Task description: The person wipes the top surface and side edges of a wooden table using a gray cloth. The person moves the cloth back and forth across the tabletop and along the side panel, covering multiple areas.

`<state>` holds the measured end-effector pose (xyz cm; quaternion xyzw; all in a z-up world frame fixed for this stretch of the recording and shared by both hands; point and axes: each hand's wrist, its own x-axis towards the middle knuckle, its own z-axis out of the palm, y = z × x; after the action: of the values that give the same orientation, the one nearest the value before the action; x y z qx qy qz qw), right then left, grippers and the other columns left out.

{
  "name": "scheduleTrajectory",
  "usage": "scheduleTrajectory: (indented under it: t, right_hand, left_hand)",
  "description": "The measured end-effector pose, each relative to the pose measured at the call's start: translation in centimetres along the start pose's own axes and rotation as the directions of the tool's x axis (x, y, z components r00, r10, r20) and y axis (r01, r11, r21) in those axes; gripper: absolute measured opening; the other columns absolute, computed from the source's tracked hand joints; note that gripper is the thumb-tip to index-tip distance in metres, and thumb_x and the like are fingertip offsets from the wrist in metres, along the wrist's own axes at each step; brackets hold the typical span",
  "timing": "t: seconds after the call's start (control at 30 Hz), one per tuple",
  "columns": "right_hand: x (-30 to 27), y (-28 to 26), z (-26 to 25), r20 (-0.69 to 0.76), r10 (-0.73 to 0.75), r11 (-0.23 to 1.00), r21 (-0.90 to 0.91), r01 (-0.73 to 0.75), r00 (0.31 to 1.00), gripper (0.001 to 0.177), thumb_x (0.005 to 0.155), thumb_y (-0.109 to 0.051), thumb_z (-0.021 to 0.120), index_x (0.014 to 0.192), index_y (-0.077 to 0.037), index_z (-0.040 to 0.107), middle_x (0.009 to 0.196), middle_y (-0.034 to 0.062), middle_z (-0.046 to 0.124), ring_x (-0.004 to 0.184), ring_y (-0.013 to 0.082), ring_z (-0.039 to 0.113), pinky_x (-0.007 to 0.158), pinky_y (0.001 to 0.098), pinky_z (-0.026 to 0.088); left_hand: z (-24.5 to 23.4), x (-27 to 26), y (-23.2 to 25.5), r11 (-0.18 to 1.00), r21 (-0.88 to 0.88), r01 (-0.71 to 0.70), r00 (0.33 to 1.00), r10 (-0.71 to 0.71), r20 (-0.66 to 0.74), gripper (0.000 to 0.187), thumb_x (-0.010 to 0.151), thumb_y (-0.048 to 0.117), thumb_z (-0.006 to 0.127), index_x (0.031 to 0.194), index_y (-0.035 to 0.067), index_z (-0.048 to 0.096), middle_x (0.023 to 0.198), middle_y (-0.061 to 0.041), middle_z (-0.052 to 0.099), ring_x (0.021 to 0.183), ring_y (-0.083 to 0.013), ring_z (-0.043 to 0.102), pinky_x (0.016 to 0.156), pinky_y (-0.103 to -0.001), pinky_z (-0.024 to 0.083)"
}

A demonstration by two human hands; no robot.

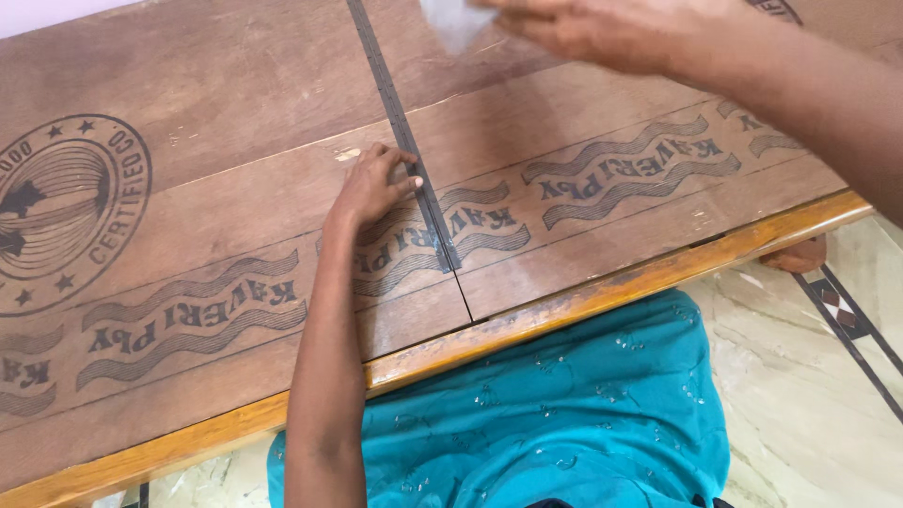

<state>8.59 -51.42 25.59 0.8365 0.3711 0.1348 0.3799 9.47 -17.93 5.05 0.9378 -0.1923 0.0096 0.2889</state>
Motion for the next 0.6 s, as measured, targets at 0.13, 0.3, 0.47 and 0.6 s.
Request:
scheduleTrajectory:
  t: [0.13, 0.3, 0.47, 0.6]
  right_hand:
    - [-2.6, -6.9, -0.7, 0.101, -0.329, 0.938, -0.074, 0.337, 0.939, 0.079, 0.083, 0.012, 0.064, 0.153, -0.022, 0.048, 0.177, 0.0045, 0.008, 0.102, 0.0180, 0.062, 0.052, 0.0162, 0.061]
    - [-6.4, -12.6, 0.6, -0.111, -0.412, 0.553, 0.758, 0.345, 0.904, 0.036, 0.085, -0.017, 0.067, 0.120, -0.020, 0.072, 0.159, 0.0048, 0.042, 0.125, 0.0241, 0.059, 0.087, 0.0379, 0.060]
    - [-5.0, -12.1, 5.2, 0.031, -0.132, 0.621, 0.782, 0.058, 0.991, 0.045, 0.100, -0.044, 0.053, 0.140, -0.024, 0.059, 0.155, 0.0035, 0.050, 0.138, 0.0274, 0.053, 0.116, 0.0495, 0.045]
    - [-1.7, -14.8, 9.7, 0.204, 0.112, 0.616, 0.753, -0.229, 0.973, 0.072, 0.095, -0.066, 0.040, 0.159, -0.033, 0.031, 0.166, 0.0168, 0.014, 0.149, 0.0454, 0.013, 0.111, 0.0732, 0.014]
  left_hand:
    - [-0.4, -0.2, 0.1, 0.998, -0.066, 0.022, 1.000, -0.022, -0.005, 0.041, 0.090, 0.034, 0.075, 0.126, 0.016, 0.070, 0.122, -0.011, 0.061, 0.119, -0.0299, 0.058, 0.105, -0.044, 0.046]
    - [-0.3, -0.1, -0.3, 0.995, -0.102, 0.006, 1.000, -0.008, -0.020, 0.037, 0.092, 0.029, 0.071, 0.126, 0.015, 0.069, 0.119, -0.011, 0.062, 0.113, -0.0290, 0.061, 0.102, -0.043, 0.048]
    - [0.4, -0.2, -0.9, 0.996, -0.071, -0.053, 0.996, 0.048, -0.070, 0.035, 0.093, 0.029, 0.073, 0.125, 0.014, 0.071, 0.120, -0.013, 0.061, 0.116, -0.0319, 0.059, 0.102, -0.045, 0.047]
    - [1.1, 0.1, -0.8, 0.997, 0.015, -0.070, 0.993, 0.071, -0.095, 0.038, 0.090, 0.031, 0.074, 0.124, 0.015, 0.071, 0.121, -0.013, 0.060, 0.120, -0.0325, 0.057, 0.104, -0.047, 0.043]
